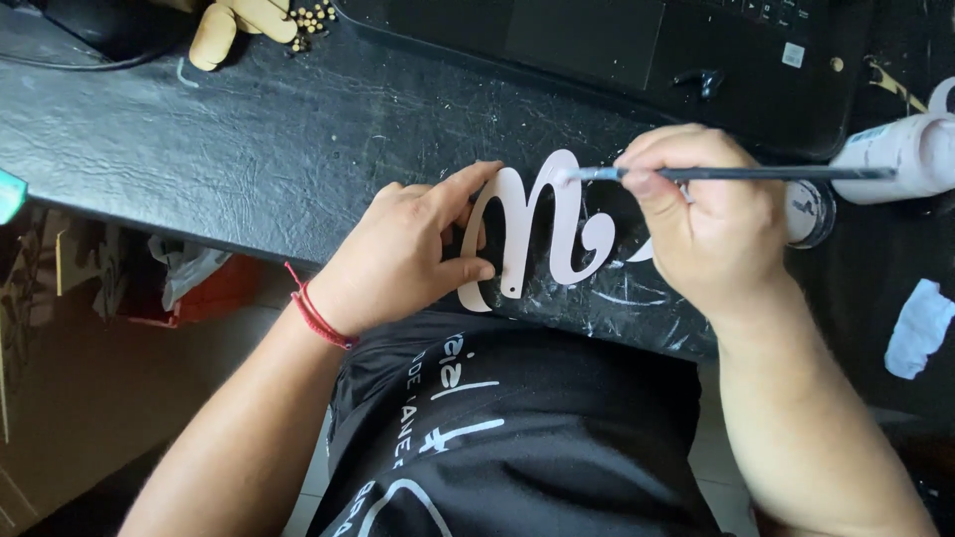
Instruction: Painting decorative wooden letters with white paint using a small brush at a workstation.
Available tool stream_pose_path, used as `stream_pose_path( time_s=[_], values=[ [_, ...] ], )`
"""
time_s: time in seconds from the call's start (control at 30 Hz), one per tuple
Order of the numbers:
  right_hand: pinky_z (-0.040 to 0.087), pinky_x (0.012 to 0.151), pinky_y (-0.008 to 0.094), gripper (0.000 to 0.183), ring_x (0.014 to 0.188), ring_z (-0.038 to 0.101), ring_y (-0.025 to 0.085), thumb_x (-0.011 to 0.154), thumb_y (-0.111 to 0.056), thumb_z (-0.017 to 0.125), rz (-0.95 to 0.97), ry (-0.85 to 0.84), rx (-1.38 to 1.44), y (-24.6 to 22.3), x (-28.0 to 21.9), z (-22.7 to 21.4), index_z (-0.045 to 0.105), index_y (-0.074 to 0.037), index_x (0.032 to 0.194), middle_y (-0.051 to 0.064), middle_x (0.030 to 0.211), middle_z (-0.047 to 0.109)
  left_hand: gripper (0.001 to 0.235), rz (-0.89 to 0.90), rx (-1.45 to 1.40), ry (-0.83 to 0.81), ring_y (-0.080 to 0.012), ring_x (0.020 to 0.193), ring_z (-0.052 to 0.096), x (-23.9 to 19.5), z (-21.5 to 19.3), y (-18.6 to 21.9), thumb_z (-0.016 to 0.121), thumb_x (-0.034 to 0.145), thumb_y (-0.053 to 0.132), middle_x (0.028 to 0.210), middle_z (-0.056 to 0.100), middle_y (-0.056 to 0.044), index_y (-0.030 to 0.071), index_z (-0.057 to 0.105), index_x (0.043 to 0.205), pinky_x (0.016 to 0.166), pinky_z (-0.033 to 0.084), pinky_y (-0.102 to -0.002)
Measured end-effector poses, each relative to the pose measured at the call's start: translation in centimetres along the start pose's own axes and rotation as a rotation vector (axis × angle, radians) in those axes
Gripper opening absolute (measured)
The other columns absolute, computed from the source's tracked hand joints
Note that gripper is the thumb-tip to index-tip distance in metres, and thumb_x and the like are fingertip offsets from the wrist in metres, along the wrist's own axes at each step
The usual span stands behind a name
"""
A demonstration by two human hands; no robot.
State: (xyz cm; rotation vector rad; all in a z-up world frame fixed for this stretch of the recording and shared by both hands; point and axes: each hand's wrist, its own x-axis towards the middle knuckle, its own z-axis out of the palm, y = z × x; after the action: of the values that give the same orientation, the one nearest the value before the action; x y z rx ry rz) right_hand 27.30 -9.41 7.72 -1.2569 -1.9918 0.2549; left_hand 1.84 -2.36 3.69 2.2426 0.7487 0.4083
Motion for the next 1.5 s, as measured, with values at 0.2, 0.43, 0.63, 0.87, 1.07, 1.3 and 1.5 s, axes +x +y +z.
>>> stream_pose_path(
  time_s=[0.2,0.43,0.63,0.87,1.07,1.3,1.5],
  values=[
    [0.056,0.076,0.04,0.019,0.085,0.066,0.037,0.107,-0.006,0.047,0.057,0.059,0.155,-0.6,-1.4,-1.6,0.046,0.012,0.101,0.032,0.095,0.061,0.092,-0.013,0.087,-0.003,-0.0333,0.076,0.066,0.0,0.6,-0.7,0.088,0.069,0.028,0.081,0.07,-0.008,0.005,0.042,0.145,0.07,0.045,-0.045],
    [0.061,0.086,0.038,0.005,0.093,0.07,0.034,0.096,0.007,0.061,0.072,-0.186,0.058,0.4,-1.4,-1.9,0.058,0.011,0.095,0.025,0.095,0.067,0.086,-0.021,0.101,-0.044,-0.0318,0.078,0.065,0.0,0.2,-0.4,0.084,0.074,0.029,0.081,0.07,-0.007,0.007,0.042,0.146,0.074,0.045,-0.046],
    [0.054,0.081,0.038,0.018,0.09,0.067,0.034,0.107,-0.003,0.056,0.056,-0.056,0.053,1.5,0.3,-1.2,0.055,0.012,0.098,0.027,0.098,0.066,0.086,-0.002,0.089,-0.027,-0.0348,0.078,0.065,-0.1,0.3,-0.5,0.085,0.072,0.03,0.081,0.069,-0.01,0.006,0.043,0.144,0.069,0.045,-0.047],
    [0.058,0.082,0.04,0.019,0.091,0.068,0.036,0.104,-0.006,0.051,0.11,-0.071,0.196,1.0,-0.5,-3.5,0.049,0.012,0.1,0.029,0.097,0.063,0.088,-0.054,0.093,-0.052,-0.0323,0.084,0.065,0.0,0.4,-0.5,0.085,0.072,0.033,0.084,0.07,-0.007,0.012,0.042,0.146,0.076,0.044,-0.046],
    [0.059,0.078,0.037,0.013,0.086,0.068,0.033,0.103,0.001,0.053,0.057,-0.142,0.157,2.1,0.4,-2.0,0.052,0.012,0.097,0.027,0.093,0.064,0.087,-0.036,0.1,-0.065,-0.0338,0.081,0.065,0.2,0.2,-0.4,0.084,0.072,0.031,0.084,0.07,-0.008,0.012,0.043,0.146,0.073,0.044,-0.047],
    [0.059,0.071,0.036,0.014,0.082,0.069,0.034,0.103,-0.003,0.049,0.052,-0.109,0.26,1.4,0.5,-3.1,0.045,0.01,0.1,0.029,0.092,0.062,0.091,-0.021,0.123,-0.057,-0.0332,0.083,0.065,0.0,0.6,-0.8,0.085,0.07,0.032,0.083,0.07,-0.007,0.01,0.041,0.147,0.072,0.044,-0.047],
    [0.055,0.076,0.035,0.015,0.086,0.068,0.031,0.102,0.0,0.056,0.063,-0.189,0.126,1.0,1.4,-1.6,0.057,0.013,0.095,0.025,0.092,0.066,0.09,-0.006,0.133,-0.051,-0.0342,0.082,0.066,0.0,0.5,-0.8,0.085,0.071,0.033,0.084,0.071,-0.009,0.009,0.042,0.146,0.07,0.045,-0.048]
  ],
)
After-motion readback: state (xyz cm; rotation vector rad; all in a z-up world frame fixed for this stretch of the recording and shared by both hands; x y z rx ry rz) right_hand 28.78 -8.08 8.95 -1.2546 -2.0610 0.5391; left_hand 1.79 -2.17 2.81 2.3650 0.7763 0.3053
